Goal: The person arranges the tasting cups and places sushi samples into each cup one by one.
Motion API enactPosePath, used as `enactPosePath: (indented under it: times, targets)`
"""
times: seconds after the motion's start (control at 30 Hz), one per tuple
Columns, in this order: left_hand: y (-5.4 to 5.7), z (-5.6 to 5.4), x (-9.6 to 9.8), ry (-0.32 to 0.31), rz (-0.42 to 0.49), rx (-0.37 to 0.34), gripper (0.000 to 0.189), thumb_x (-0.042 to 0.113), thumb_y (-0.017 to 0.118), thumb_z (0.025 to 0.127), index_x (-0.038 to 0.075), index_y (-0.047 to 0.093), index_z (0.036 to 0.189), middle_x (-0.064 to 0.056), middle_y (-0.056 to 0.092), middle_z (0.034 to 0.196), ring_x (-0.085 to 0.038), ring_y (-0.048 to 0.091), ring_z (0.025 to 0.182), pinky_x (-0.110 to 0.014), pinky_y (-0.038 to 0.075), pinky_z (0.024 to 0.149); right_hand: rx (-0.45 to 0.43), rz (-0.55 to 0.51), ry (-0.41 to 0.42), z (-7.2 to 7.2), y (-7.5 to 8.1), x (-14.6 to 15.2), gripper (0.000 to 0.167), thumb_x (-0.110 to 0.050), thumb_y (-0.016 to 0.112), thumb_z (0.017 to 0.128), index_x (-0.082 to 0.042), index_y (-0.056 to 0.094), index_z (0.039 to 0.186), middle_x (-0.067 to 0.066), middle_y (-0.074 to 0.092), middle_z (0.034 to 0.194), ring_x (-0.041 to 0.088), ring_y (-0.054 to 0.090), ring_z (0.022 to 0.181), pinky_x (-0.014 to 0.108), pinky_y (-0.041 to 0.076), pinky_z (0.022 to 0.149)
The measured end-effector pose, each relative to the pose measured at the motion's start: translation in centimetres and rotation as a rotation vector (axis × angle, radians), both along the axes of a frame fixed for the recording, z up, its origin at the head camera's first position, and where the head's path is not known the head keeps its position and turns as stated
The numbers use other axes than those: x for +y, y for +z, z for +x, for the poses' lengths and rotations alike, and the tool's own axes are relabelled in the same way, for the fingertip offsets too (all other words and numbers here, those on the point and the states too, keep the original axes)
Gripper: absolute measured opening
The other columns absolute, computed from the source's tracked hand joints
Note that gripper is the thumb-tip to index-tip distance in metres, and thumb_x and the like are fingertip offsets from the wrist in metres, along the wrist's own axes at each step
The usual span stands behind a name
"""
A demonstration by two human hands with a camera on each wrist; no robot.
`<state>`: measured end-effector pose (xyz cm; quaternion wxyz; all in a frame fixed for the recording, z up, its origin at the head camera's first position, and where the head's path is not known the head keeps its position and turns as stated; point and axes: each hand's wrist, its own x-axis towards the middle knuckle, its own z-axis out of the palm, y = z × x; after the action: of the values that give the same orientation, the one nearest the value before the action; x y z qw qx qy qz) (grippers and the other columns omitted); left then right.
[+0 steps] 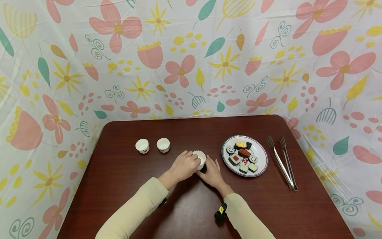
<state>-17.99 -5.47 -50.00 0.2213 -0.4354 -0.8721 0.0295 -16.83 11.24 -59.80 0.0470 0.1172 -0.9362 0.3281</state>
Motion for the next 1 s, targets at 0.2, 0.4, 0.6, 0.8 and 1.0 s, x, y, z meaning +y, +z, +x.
enactPosePath:
  times: [0.2, 0.4, 0.6, 0.8, 1.0]
  targets:
    - [1.7, -0.1, 0.1, -0.023, -0.003, 0.009, 0.020, 0.022, 0.077, 0.066, 0.017, 0.064, 0.080, 0.005, 0.062, 0.079, -0.016, 0.056, 0.076, -0.028, 0.043, 0.069, 0.008, -0.005, 0.004, 0.0, 0.1, 0.0, 0.075, -0.037, 0.072, 0.077, -0.009, 0.039, 0.138, 0.013, 0.046, 0.138, 0.032, 0.035, 0.132, 0.062, 0.016, 0.105]
    - [2.9, -0.7, 0.0, -0.038, 0.044, 0.030, 0.005, 0.018, 0.069, 0.078, 0.016, 0.065, 0.078, 0.004, 0.062, 0.077, -0.016, 0.056, 0.073, -0.027, 0.044, 0.068, 0.037, 0.002, 0.003, 0.0, 0.0, -0.1, 0.070, -0.036, 0.073, 0.075, -0.008, 0.044, 0.132, 0.011, 0.050, 0.133, 0.031, 0.037, 0.131, 0.063, 0.018, 0.103]
    - [4.1, -1.8, -0.6, -0.033, 0.109, 0.026, 0.003, 0.015, 0.067, 0.079, 0.014, 0.065, 0.077, 0.002, 0.063, 0.077, -0.017, 0.056, 0.073, -0.028, 0.045, 0.068, 0.044, -0.005, 0.010, -0.1, 0.0, -0.1, 0.065, -0.035, 0.073, 0.075, -0.011, 0.048, 0.129, 0.008, 0.054, 0.128, 0.031, 0.039, 0.130, 0.063, 0.019, 0.103]
    - [3.9, -3.3, -1.3, 0.009, 0.108, -0.001, 0.004, 0.012, 0.066, 0.079, 0.013, 0.064, 0.076, 0.001, 0.063, 0.077, -0.018, 0.056, 0.073, -0.028, 0.044, 0.066, 0.038, -0.009, 0.000, -0.1, 0.1, -0.1, 0.066, -0.035, 0.075, 0.074, -0.010, 0.049, 0.129, 0.010, 0.054, 0.128, 0.030, 0.039, 0.130, 0.062, 0.018, 0.104]
    - [2.7, -4.6, -1.9, 0.079, 0.093, -0.023, 0.004, 0.013, 0.067, 0.078, 0.014, 0.065, 0.081, 0.002, 0.063, 0.080, -0.016, 0.055, 0.074, -0.026, 0.043, 0.064, 0.066, -0.014, 0.003, 0.0, 0.2, -0.1, 0.066, -0.033, 0.075, 0.073, -0.009, 0.049, 0.129, 0.011, 0.054, 0.128, 0.032, 0.040, 0.128, 0.062, 0.020, 0.103]
